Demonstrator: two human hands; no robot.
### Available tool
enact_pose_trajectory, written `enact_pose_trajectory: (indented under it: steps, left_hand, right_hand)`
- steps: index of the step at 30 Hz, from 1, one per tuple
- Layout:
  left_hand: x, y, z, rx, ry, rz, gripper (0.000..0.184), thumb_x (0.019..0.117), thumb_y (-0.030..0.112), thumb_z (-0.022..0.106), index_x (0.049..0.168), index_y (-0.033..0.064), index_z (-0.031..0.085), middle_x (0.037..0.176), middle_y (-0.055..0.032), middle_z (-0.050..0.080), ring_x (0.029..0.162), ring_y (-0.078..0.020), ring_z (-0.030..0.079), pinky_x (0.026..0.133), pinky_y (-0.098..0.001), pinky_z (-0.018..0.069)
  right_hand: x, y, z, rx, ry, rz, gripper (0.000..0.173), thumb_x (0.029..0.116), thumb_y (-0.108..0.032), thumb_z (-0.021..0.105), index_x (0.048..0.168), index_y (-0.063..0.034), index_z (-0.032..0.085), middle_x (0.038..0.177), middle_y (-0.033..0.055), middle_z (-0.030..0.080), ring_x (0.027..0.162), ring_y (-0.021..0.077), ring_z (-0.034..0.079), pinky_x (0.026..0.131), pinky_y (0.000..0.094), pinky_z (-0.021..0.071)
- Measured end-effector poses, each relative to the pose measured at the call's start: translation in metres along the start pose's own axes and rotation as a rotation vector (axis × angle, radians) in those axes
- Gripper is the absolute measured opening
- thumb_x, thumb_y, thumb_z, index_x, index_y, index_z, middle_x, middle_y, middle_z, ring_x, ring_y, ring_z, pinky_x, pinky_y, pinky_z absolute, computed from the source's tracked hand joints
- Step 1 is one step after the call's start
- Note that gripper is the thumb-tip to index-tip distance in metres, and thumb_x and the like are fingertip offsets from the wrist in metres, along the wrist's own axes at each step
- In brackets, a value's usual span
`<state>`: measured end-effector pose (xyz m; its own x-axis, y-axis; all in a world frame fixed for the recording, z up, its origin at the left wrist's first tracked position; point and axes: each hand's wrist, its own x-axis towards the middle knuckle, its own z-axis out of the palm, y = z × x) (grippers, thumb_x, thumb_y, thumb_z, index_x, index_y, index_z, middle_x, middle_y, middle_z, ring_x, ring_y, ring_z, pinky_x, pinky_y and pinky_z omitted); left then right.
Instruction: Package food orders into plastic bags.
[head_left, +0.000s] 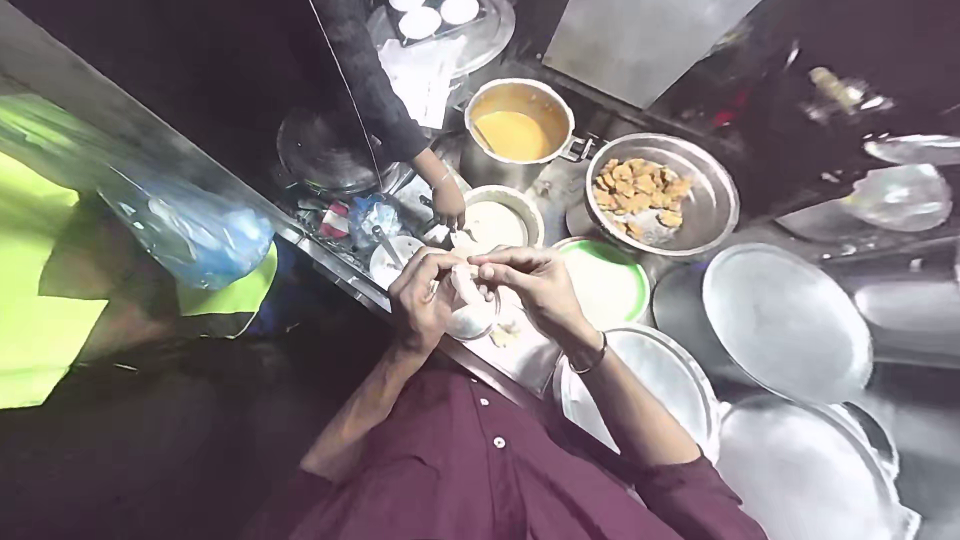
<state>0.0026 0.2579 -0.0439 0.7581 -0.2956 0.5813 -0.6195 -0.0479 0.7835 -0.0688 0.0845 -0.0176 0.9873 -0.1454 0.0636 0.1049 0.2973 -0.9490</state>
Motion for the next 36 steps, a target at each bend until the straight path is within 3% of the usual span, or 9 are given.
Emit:
enact_pose_trajectory:
  steps: [5,12,15,21,24,26,30,33,36]
  left_hand:
    - [0.007,-0.008,-0.01,-0.038,-0.137,0.108,0.005,0.0915,0.001,0.071,0.094,0.0013,0.075,0.097,-0.0082,0.074,0.09,-0.0158,0.072,0.079,-0.0323,0.0631]
    - [0.005,-0.012,-0.008,-0.034,-0.427,0.02,0.008,0.0962,0.007,0.066,0.1,0.0018,0.071,0.108,-0.0095,0.07,0.102,-0.0182,0.069,0.089,-0.0355,0.0604]
    - [-0.002,-0.017,-0.001,-0.018,-0.555,-0.026,0.016,0.0995,0.008,0.062,0.112,0.0007,0.07,0.125,-0.0127,0.067,0.122,-0.0241,0.062,0.106,-0.0425,0.0518]
    - [-0.011,-0.025,0.024,0.152,-0.528,0.151,0.017,0.0924,0.003,0.067,0.107,0.0009,0.074,0.111,-0.0116,0.073,0.108,-0.0242,0.067,0.097,-0.0428,0.0539]
    - [-0.011,-0.023,0.039,0.191,-0.582,0.183,0.016,0.0946,0.005,0.067,0.109,0.0028,0.074,0.112,-0.0103,0.073,0.111,-0.0249,0.067,0.097,-0.0431,0.0531]
    - [-0.011,-0.026,0.048,0.197,-0.646,0.151,0.014,0.0954,0.01,0.069,0.108,0.0064,0.074,0.115,-0.0075,0.073,0.115,-0.023,0.066,0.1,-0.0427,0.0535]
    - [-0.012,-0.045,0.044,0.297,-0.766,0.006,0.045,0.0962,0.025,0.071,0.137,0.01,0.063,0.143,-0.0049,0.061,0.131,-0.0205,0.058,0.109,-0.0413,0.0496]
    - [-0.014,-0.059,0.025,0.337,-0.709,-0.125,0.048,0.0965,0.022,0.071,0.141,0.0107,0.06,0.144,-0.0067,0.06,0.128,-0.0219,0.06,0.107,-0.0434,0.0519]
    - [-0.01,-0.064,0.005,0.393,-0.604,-0.213,0.044,0.0991,0.021,0.067,0.142,0.0129,0.06,0.141,-0.007,0.062,0.125,-0.0195,0.063,0.102,-0.042,0.0554]
  right_hand:
    - [-0.001,-0.013,-0.006,0.08,-0.049,0.239,0.012,0.0942,0.003,0.068,0.101,0.0076,0.076,0.086,0.0162,0.076,0.073,0.0183,0.074,0.073,0.0324,0.0653]
    - [-0.011,-0.007,-0.003,-0.488,0.042,0.156,0.005,0.0873,-0.013,0.073,0.087,-0.0085,0.073,0.066,0.0004,0.067,0.054,0.0083,0.061,0.049,0.0263,0.0525]
    - [-0.02,-0.019,-0.002,-0.352,0.111,0.248,0.008,0.0911,-0.008,0.067,0.084,-0.0055,0.07,0.06,0.0036,0.058,0.046,0.0096,0.049,0.041,0.0241,0.0396]
    - [-0.021,-0.021,-0.018,-0.017,0.164,0.329,0.01,0.0906,-0.002,0.065,0.081,-0.0033,0.068,0.06,-0.0002,0.06,0.048,0.0028,0.05,0.044,0.0185,0.0418]
    - [-0.039,-0.029,-0.022,-0.002,0.244,0.364,0.015,0.0954,-0.008,0.06,0.083,-0.0052,0.069,0.062,0.001,0.059,0.049,0.004,0.052,0.047,0.0176,0.0466]
    - [-0.045,-0.025,-0.037,-0.094,0.265,0.323,0.017,0.0964,-0.009,0.059,0.083,-0.0074,0.068,0.058,-0.0012,0.053,0.046,0.0035,0.045,0.044,0.0168,0.0399]
    - [-0.064,-0.006,-0.087,-0.433,0.265,0.31,0.01,0.0953,-0.013,0.066,0.086,-0.011,0.067,0.061,-0.0004,0.056,0.047,0.0066,0.045,0.042,0.0214,0.0363]
    - [-0.075,0.023,-0.107,-0.598,0.245,0.413,0.01,0.0966,-0.018,0.067,0.09,-0.0114,0.068,0.062,0.0021,0.057,0.047,0.0107,0.047,0.042,0.0269,0.0379]
    - [-0.063,0.073,-0.135,-0.859,0.296,0.528,0.017,0.0946,-0.025,0.067,0.089,-0.0097,0.069,0.068,0.0053,0.062,0.058,0.0193,0.058,0.054,0.044,0.0475]
